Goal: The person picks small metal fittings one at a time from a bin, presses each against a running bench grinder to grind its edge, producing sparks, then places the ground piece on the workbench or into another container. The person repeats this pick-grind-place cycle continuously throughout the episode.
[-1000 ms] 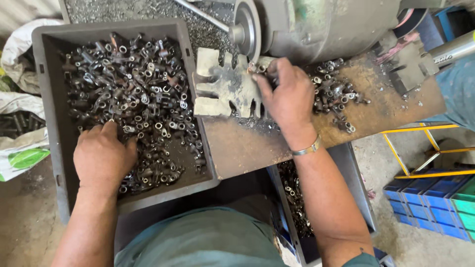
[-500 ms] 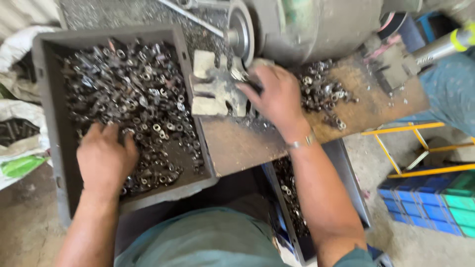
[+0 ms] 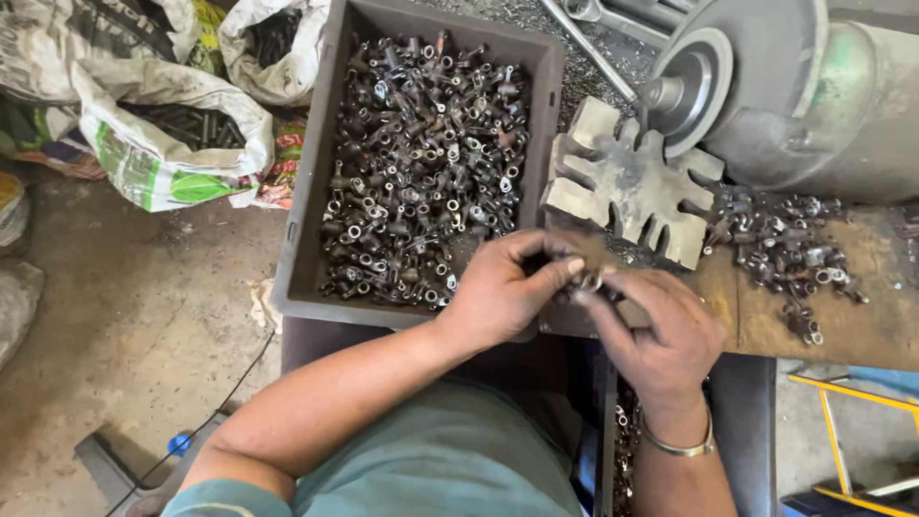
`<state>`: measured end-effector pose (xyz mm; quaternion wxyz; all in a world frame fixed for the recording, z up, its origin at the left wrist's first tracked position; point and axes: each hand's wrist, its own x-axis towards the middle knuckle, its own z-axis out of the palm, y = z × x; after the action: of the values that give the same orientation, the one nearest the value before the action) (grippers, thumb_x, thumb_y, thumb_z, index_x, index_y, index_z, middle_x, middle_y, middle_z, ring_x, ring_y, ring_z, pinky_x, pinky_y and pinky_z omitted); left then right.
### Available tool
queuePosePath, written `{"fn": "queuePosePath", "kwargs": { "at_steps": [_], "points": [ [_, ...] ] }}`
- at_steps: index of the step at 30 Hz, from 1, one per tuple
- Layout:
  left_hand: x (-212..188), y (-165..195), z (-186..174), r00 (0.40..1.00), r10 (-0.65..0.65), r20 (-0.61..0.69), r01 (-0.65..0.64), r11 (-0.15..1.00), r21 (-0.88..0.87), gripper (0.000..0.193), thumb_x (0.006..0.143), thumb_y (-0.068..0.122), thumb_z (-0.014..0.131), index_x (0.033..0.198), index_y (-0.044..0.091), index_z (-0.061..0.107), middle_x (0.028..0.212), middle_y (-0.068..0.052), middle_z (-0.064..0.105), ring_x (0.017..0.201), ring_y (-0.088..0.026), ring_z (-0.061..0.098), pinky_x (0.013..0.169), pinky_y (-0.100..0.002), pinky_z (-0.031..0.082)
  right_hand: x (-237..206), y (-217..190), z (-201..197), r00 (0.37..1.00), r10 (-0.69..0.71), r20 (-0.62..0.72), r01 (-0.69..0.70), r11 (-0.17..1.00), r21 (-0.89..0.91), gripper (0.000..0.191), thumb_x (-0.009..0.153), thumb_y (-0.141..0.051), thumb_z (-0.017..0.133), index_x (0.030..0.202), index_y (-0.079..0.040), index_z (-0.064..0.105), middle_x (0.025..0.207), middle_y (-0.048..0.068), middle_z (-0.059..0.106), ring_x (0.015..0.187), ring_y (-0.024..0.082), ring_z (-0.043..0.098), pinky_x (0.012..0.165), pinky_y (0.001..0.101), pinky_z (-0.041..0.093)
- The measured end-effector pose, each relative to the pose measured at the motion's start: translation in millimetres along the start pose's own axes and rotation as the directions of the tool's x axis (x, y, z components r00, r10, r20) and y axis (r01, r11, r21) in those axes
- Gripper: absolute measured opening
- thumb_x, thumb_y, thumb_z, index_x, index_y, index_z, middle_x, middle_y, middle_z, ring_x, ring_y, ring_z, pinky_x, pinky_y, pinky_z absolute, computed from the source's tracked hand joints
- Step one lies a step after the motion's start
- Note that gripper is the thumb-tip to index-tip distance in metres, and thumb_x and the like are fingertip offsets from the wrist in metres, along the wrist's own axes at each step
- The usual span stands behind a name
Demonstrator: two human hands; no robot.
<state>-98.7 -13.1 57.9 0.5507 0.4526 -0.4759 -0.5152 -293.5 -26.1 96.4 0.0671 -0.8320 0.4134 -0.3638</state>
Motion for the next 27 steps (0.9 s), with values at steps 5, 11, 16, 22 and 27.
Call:
{"fn": "queuePosePath", "kwargs": {
  "at_steps": [5,11,16,22,27],
  "points": [
    [-3,-5,-44,0.948,0.312,0.061,-0.262,0.66,0.704,0.037,0.088,0.036,0.08,0.112,0.008,0.074,0.11,-0.015,0.075,0.102,-0.036,0.071,0.087,-0.045,0.056,30,57,-6,0.989,0.085,-0.121,-0.123,0.926,-0.357,0.04,0.084,-0.018,0.092,0.115,-0.003,0.073,0.102,0.013,0.077,0.088,0.032,0.073,0.079,0.0401,0.057],
    [-21,-32,-133,0.954,0.262,-0.147,0.148,0.016,0.989,0.038,0.085,0.038,0.085,0.105,0.007,0.075,0.102,-0.016,0.068,0.094,-0.036,0.066,0.076,-0.046,0.056,50,101,13,0.965,0.181,-0.188,-0.226,0.94,-0.254,0.033,0.083,-0.017,0.091,0.101,-0.006,0.066,0.089,0.011,0.074,0.081,0.029,0.073,0.073,0.0398,0.058],
    [-28,-60,-154,0.96,0.269,-0.082,0.105,-0.071,0.992,0.021,0.098,0.028,0.074,0.099,0.007,0.074,0.093,-0.014,0.067,0.087,-0.032,0.066,0.077,-0.042,0.055,58,99,11,0.979,0.114,-0.167,-0.158,0.946,-0.282,0.033,0.084,-0.016,0.09,0.095,-0.005,0.061,0.082,0.009,0.07,0.074,0.028,0.069,0.068,0.0398,0.056],
    [-27,-70,-153,0.966,0.252,-0.062,0.095,-0.125,0.988,0.016,0.094,0.023,0.07,0.093,0.007,0.073,0.09,-0.012,0.067,0.087,-0.031,0.065,0.079,-0.041,0.056,57,95,9,0.99,0.068,-0.123,-0.103,0.946,-0.307,0.033,0.085,-0.016,0.09,0.095,-0.005,0.06,0.083,0.01,0.069,0.075,0.029,0.068,0.069,0.0403,0.055],
    [-28,-56,-151,0.968,0.243,-0.059,0.073,-0.051,0.996,0.019,0.09,0.018,0.068,0.104,0.009,0.077,0.092,-0.011,0.068,0.086,-0.031,0.065,0.079,-0.042,0.055,58,99,11,0.984,0.074,-0.161,-0.125,0.934,-0.336,0.033,0.086,-0.017,0.09,0.097,-0.006,0.061,0.084,0.008,0.07,0.077,0.029,0.069,0.07,0.0412,0.055]
  ]
}}
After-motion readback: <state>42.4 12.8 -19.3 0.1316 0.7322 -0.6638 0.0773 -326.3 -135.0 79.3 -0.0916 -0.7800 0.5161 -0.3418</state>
